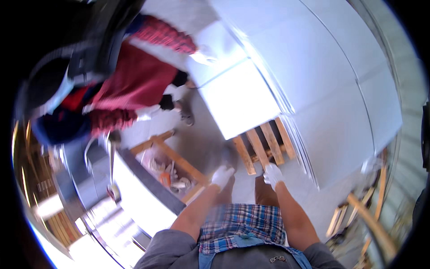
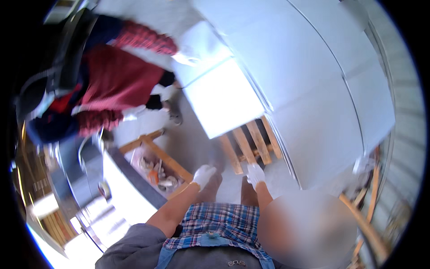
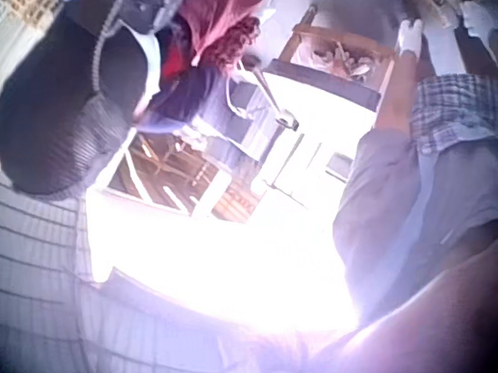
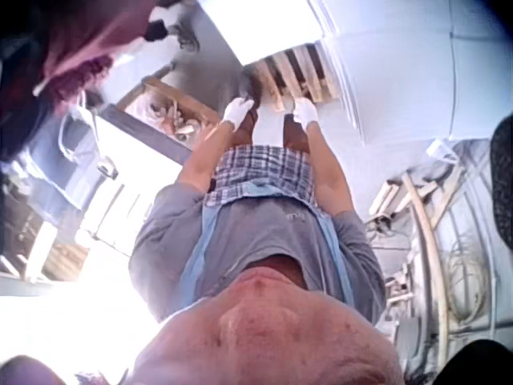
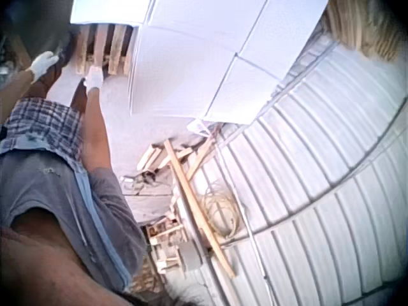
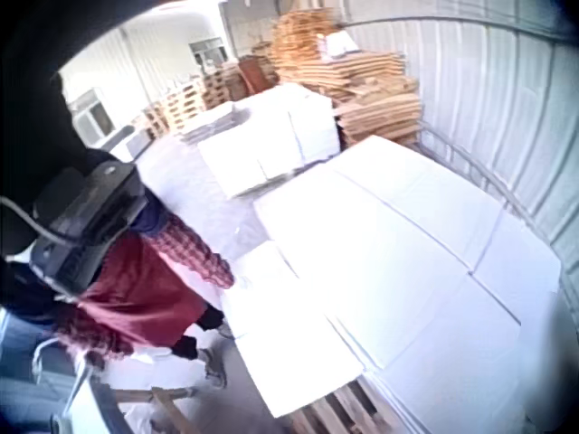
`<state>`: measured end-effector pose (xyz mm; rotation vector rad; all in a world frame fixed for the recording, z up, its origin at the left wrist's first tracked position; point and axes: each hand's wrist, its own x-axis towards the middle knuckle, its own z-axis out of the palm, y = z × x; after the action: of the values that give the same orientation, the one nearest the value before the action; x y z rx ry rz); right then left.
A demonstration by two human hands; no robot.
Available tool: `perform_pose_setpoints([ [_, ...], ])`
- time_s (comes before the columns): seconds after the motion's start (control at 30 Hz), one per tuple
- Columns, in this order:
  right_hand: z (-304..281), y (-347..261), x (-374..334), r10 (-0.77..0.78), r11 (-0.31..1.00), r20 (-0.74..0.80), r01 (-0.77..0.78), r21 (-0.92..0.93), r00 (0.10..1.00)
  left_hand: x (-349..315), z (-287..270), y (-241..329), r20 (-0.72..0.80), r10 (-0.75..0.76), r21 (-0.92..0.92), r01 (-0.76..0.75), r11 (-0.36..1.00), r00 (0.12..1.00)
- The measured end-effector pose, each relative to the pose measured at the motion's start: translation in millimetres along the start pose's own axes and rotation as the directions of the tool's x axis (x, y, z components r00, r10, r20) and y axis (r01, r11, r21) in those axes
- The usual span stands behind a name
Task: The person wraps rectangular panels in plastic film and places them into a cardboard box. They then insert white foam pieces into the box and secure the contents with tape. The task is performed in a warehouse setting with another worker nearby.
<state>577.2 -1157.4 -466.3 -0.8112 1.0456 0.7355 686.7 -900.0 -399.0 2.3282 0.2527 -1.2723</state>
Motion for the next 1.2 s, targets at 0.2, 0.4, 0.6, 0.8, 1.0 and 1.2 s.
perform_pose_setpoints([
  [0.2, -172.6, 73.6, 23.8, -0.557, 0.396, 0.172, 0.442, -0.805, 0.813, -95.1, 4.9, -35.1, 0.022, 0.046, -0.169, -0.041, 0.985, 0.999],
  [0.4, -217.3, -1.8, -72.4, 0.080, 0.953, -0.300, -0.161, -0.256, 0.951, -173.1, 1.8, -47.4, 0.005, -0.057, -0.290, 0.056, 0.955, 0.998],
  [0.6, -223.7, 9.4, -30.7, -0.202, 0.509, 0.494, 0.522, -0.685, 0.846, -214.0, -10.1, -114.9, -0.143, -0.064, -0.498, -0.017, 0.867, 0.988],
  [0.8, 41.1, 53.9, -117.6, 0.056, 0.884, 0.062, -0.021, -0.467, 0.997, -298.8, -15.1, -251.9, -0.184, -0.187, -0.670, 0.016, 0.742, 0.965],
  [1.0, 251.6, 140.4, -121.7, -0.004, 0.369, 0.267, 0.249, -0.895, 0.964, -392.3, 40.6, -436.2, -0.184, -0.582, -0.878, 0.134, 0.460, 0.792],
  [1.2, 406.6, 214.3, -164.2, 0.189, -0.025, 0.422, 0.434, -0.901, 0.887, -491.1, 159.6, -550.3, -0.159, -0.890, -0.980, 0.040, 0.194, 0.427],
])
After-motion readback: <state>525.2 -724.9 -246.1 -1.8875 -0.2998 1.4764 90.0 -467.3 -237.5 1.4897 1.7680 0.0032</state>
